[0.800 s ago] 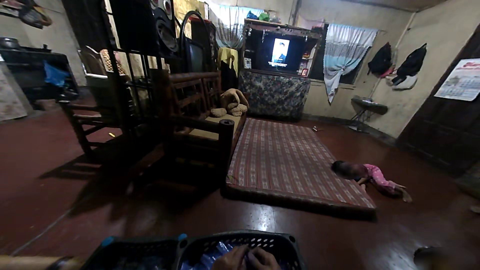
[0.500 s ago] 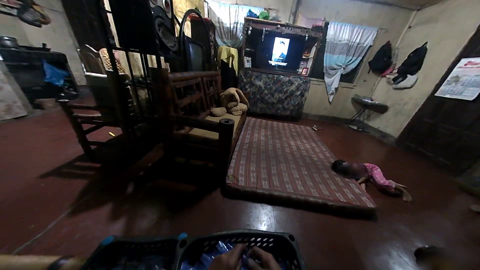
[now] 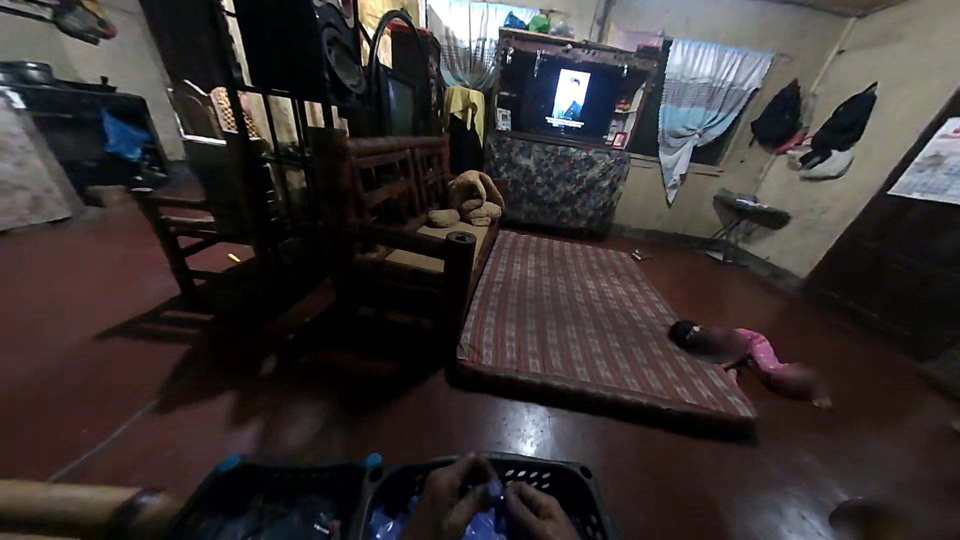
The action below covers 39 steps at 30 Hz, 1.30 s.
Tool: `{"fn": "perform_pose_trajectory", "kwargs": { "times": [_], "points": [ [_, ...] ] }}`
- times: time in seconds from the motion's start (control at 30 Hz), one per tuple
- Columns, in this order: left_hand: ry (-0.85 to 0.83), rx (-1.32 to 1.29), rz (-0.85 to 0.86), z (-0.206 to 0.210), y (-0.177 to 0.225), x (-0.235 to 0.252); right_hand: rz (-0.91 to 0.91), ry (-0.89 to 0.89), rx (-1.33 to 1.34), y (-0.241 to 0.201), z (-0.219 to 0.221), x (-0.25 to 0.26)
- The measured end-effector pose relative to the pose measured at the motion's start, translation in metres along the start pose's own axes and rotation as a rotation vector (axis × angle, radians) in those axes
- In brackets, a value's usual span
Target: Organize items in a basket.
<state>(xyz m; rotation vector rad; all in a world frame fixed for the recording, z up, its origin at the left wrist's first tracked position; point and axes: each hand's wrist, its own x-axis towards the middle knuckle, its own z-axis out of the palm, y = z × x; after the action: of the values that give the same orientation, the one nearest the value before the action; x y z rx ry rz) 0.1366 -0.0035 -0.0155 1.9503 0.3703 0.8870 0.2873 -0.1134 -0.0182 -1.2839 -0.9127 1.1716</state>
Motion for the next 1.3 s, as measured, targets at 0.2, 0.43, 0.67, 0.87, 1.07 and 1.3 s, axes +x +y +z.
{"fn": "perform_pose_trajectory", "kwargs": {
  "times": [0.2,0.43,0.67,0.87,1.07,1.3],
  "points": [
    [0.046,-0.403,-0.278,-0.015,0.02,0.001,-0.072,0.022,-0.012,-0.014,0.01,-0.012],
    [0.189,-0.601,-0.388,-0.025,0.023,-0.007,-0.096,0.109,-0.027,-0.014,0.024,-0.014],
    [0.281,-0.515,-0.303,-0.053,0.028,-0.021,-0.18,0.019,-0.303,-0.013,0.02,-0.021],
    [0.501,-0.098,-0.067,-0.118,0.041,-0.055,-0.159,0.117,-0.694,-0.007,-0.048,-0.036],
    [0.61,0.435,-0.346,-0.175,0.028,-0.103,0.101,0.137,-0.951,-0.015,-0.093,-0.069],
    [0.472,0.649,-0.718,-0.184,-0.013,-0.132,0.349,-0.051,-1.229,-0.005,-0.069,-0.083]
  ]
}}
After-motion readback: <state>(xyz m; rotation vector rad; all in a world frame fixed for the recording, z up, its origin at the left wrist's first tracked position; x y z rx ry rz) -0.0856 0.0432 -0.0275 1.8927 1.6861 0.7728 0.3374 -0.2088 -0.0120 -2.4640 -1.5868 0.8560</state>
